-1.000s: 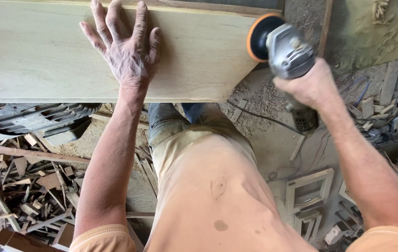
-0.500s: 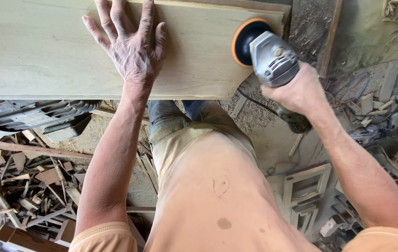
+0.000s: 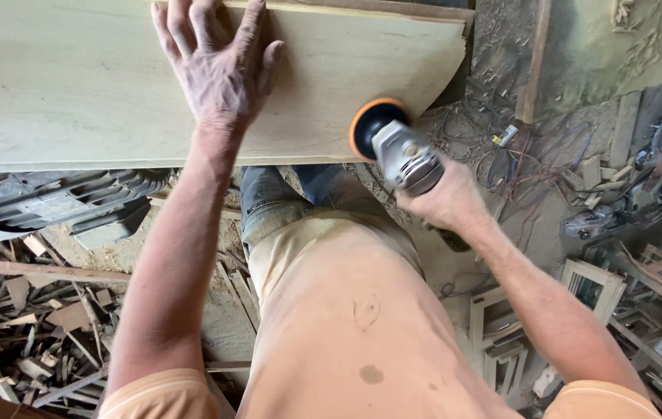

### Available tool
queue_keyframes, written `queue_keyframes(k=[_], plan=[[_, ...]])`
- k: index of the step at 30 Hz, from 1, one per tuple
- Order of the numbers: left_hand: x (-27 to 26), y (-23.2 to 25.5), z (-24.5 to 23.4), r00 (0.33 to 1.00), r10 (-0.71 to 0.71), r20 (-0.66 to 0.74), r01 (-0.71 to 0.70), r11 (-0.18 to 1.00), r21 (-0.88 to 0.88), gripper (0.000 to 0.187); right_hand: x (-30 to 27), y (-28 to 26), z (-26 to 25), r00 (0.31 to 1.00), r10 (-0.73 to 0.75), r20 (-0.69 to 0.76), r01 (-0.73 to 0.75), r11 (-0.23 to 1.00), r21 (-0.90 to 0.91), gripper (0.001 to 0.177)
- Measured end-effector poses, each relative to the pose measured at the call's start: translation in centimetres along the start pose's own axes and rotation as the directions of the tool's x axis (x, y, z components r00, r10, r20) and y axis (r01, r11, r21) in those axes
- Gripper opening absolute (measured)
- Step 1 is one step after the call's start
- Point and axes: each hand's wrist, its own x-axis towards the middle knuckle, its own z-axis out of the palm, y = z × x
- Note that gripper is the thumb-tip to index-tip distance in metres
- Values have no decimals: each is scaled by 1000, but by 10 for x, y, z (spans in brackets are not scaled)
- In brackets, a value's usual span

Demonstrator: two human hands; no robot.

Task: The person uses an angle grinder with a sanding disc to smooth the surface of a rectangular wooden board. They hold the board with one hand and move the grinder across the surface in a consistent pattern, then place the board on a workbench.

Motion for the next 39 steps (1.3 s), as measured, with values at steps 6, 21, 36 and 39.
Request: queue_keyframes(k=[6, 21, 36, 39], plan=[[4, 0, -9, 992, 104, -69, -107, 993, -41, 48, 29, 3, -31, 993, 117, -13, -117, 993, 8, 48], [5, -2, -2, 991, 74, -113, -80, 996, -47, 25, 61, -27, -96, 986, 166, 18, -167, 972, 165, 30], [4, -14, 5, 992, 5, -125, -22, 991, -131, 30, -11, -82, 11, 961, 152, 230, -176, 981, 84, 56], [10, -15, -3, 990, 71, -123, -81, 994, -76, 28, -14, -60, 15, 957, 188, 221, -201, 979, 35, 54]])
